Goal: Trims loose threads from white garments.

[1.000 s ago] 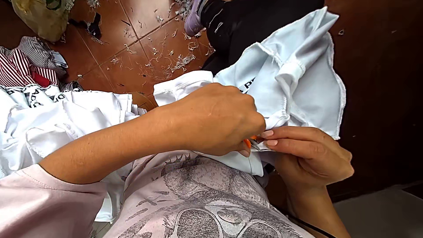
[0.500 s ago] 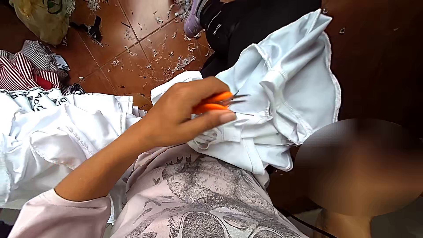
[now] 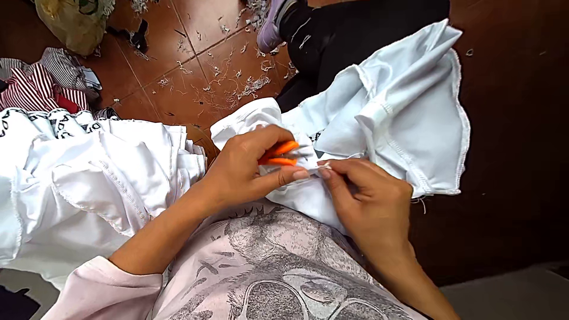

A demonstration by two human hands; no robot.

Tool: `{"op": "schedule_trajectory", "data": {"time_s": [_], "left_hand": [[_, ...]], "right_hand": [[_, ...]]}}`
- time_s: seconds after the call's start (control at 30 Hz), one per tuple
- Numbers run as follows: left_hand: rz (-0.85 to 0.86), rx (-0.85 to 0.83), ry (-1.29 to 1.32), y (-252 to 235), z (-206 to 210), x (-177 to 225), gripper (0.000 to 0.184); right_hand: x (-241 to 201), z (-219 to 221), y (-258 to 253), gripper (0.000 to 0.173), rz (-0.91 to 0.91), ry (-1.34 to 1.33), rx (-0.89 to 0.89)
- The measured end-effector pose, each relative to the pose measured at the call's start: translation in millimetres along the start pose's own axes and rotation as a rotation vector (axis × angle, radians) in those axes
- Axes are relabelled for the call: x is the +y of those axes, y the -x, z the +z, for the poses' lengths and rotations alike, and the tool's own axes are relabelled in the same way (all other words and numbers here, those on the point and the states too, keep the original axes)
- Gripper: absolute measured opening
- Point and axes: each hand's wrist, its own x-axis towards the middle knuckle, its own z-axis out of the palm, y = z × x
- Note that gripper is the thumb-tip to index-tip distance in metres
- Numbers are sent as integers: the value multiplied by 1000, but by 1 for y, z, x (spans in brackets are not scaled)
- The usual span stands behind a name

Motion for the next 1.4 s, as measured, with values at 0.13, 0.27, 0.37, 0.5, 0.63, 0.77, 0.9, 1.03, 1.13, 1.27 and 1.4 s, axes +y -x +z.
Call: {"op": "schedule_trajectory", "data": {"time_s": [0.13, 0.27, 0.37, 0.5, 0.63, 0.77, 0.9, 1.03, 1.13, 1.27, 1.4], "left_hand": [[101, -151, -337, -1, 5, 9, 40], [109, -257, -502, -10, 7, 20, 38], [98, -315, -562, -16, 8, 23, 38], [110, -390, -595, -22, 16, 23, 37], [134, -396, -599, -25, 19, 21, 36], [130, -397, -567, -22, 21, 20, 37], [145, -369, -559, -21, 26, 18, 35], [141, -365, -555, -20, 29, 16, 33], [151, -359, -549, -18, 30, 14, 33], [208, -283, -525, -14, 34, 6, 32], [194, -264, -477, -12, 38, 2, 32]], "right_hand": [[3, -9, 7, 19, 188, -150, -47], [1, -14, 8, 15, 261, -208, -92], [2, -19, 8, 15, 272, -195, -149], [2, -26, 6, 18, 236, -93, -248], [4, -28, 4, 17, 240, -93, -265], [4, -28, 3, 18, 246, -68, -264], [2, -28, 2, 17, 239, -43, -274], [3, -26, 1, 18, 238, -20, -281], [4, -24, 2, 19, 234, -30, -277], [6, -23, 3, 18, 236, -39, -274], [6, -21, 3, 19, 244, -20, -270]]}}
